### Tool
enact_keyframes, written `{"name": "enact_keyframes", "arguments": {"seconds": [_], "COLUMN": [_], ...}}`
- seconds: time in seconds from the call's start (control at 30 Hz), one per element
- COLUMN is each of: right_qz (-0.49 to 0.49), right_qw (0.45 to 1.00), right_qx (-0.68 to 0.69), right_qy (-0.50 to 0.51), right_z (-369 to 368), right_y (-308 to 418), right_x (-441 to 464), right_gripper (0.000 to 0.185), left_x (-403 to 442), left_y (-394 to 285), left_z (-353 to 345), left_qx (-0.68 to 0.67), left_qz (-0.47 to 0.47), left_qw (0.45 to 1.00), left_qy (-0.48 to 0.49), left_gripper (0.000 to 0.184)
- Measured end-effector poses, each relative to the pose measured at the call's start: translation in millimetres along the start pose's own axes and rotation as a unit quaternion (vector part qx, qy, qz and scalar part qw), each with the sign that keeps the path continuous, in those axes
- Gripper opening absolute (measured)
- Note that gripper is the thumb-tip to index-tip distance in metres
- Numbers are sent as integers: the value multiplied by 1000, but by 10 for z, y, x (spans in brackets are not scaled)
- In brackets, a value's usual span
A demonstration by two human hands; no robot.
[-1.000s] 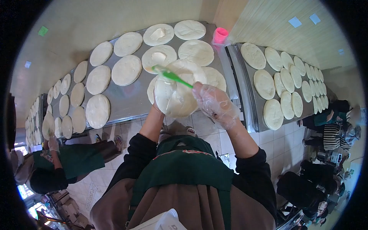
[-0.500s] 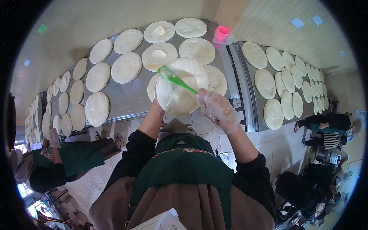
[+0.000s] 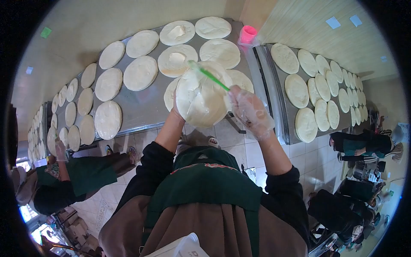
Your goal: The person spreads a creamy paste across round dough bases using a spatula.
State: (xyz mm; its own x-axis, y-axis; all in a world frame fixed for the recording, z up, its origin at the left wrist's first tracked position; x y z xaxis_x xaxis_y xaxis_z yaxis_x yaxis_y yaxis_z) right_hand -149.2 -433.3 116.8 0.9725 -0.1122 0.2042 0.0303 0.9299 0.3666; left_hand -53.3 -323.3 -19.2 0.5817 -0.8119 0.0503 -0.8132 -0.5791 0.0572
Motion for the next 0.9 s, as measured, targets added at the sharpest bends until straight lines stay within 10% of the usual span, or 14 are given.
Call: {"name": "enact_keyframes", "arguments": {"seconds": [0.23,0.53,0.67,0.9], "right_qz": [139,93,154,-40], "right_qw": [982,989,981,995], "right_qx": [21,-70,-6,90], "right_qy": [129,92,117,21], "right_z": [-33,-197,-229,-107], "right_y": [256,227,425,57], "right_x": [-51,-4,-81,-203], "right_gripper": [9,10,11,11], "left_x": [-71,60,40,32], "left_y": [53,39,118,9], "left_z": [91,136,234,147], "left_qx": [64,-7,92,-2], "left_qz": [-1,21,18,-24], "left_qw": [997,991,994,999], "left_qy": [-48,133,-63,-46], "left_gripper": [50,51,49,51]}}
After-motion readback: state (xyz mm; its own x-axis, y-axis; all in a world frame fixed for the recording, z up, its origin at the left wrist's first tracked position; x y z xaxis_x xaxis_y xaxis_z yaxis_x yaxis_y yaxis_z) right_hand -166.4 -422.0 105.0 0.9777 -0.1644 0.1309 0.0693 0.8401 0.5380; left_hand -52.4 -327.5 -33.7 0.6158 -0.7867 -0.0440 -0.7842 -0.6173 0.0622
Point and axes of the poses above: each hand's wrist, its own x-axis towards the middle knuckle, its own z-axis out of the back of the hand, y = z × x, the point moved 8 cm from there along x, towards the middle knuckle, and after that the axes turned 4 degrees about -x, right-handed, at the moved point
